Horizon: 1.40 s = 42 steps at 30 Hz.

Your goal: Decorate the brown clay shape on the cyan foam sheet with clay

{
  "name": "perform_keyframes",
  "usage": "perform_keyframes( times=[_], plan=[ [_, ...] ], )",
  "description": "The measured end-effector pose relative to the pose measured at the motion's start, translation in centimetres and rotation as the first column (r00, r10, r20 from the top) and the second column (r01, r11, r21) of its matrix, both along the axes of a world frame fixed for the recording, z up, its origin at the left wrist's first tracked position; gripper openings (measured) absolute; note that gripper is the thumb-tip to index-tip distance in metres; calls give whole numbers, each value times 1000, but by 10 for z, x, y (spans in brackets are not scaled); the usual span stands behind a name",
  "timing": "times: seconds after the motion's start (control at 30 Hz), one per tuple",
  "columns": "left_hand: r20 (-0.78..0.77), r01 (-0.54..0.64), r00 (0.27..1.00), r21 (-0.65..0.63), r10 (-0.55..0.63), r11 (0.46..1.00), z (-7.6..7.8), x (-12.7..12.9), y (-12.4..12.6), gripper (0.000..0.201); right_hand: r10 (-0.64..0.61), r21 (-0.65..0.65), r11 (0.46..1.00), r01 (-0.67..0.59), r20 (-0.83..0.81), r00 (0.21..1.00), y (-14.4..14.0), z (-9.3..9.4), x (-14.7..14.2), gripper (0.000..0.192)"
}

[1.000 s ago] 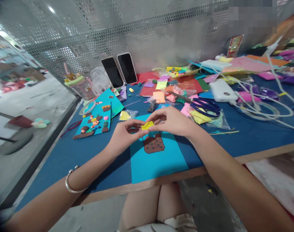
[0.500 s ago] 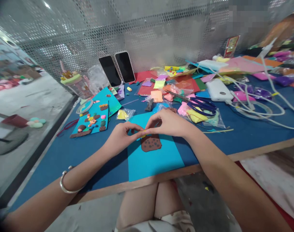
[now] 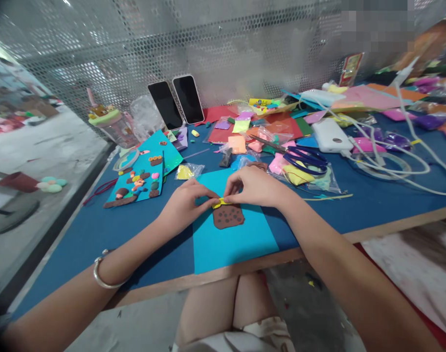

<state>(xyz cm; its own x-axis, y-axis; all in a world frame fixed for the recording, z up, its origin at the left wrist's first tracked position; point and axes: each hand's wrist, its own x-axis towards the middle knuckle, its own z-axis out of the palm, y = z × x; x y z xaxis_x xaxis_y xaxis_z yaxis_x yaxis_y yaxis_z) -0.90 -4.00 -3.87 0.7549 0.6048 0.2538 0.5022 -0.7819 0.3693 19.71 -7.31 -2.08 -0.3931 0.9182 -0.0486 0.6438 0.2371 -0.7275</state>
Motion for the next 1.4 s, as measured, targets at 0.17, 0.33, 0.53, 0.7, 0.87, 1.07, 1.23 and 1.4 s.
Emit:
perform_keyframes(
  times=[0.17, 0.33, 0.53, 0.7, 0.87, 1.07, 1.23, 1.4],
  plan=[
    [-84, 79, 995, 293, -57, 953, -3, -4, -4, 17, -4, 13, 1000, 3, 36, 999, 0, 0, -1, 10],
    [-173, 117, 984, 465, -40, 878, 0, -15, -25, 24, -11, 26, 1000, 10, 44, 999, -1, 0, -2, 8],
    [-172, 116, 984, 392, -51, 913, -1, -21, -38, 24, -40, 31, 999, 38, 74, 996, 0, 0, -4, 10],
    [-172, 123, 983, 380, -61, 917, -2, -19, -41, 26, -57, 31, 998, 55, 70, 996, 1, -2, -3, 9],
    [-117, 90, 992, 392, -48, 916, -2, -23, -44, 33, -48, 53, 998, 44, 79, 996, 3, -2, -2, 10],
    [-212, 140, 975, 379, -62, 915, -5, -25, -44, 41, -46, 44, 998, 42, 91, 995, 4, -3, -2, 11],
    [-218, 116, 975, 346, -41, 931, -6, -23, -44, 43, -39, 27, 999, 37, 93, 995, 4, -4, -1, 14],
    [-187, 75, 982, 344, -10, 936, -4, -20, -43, 38, -14, 21, 1000, 12, 88, 996, 6, -6, 2, 14]
  ],
)
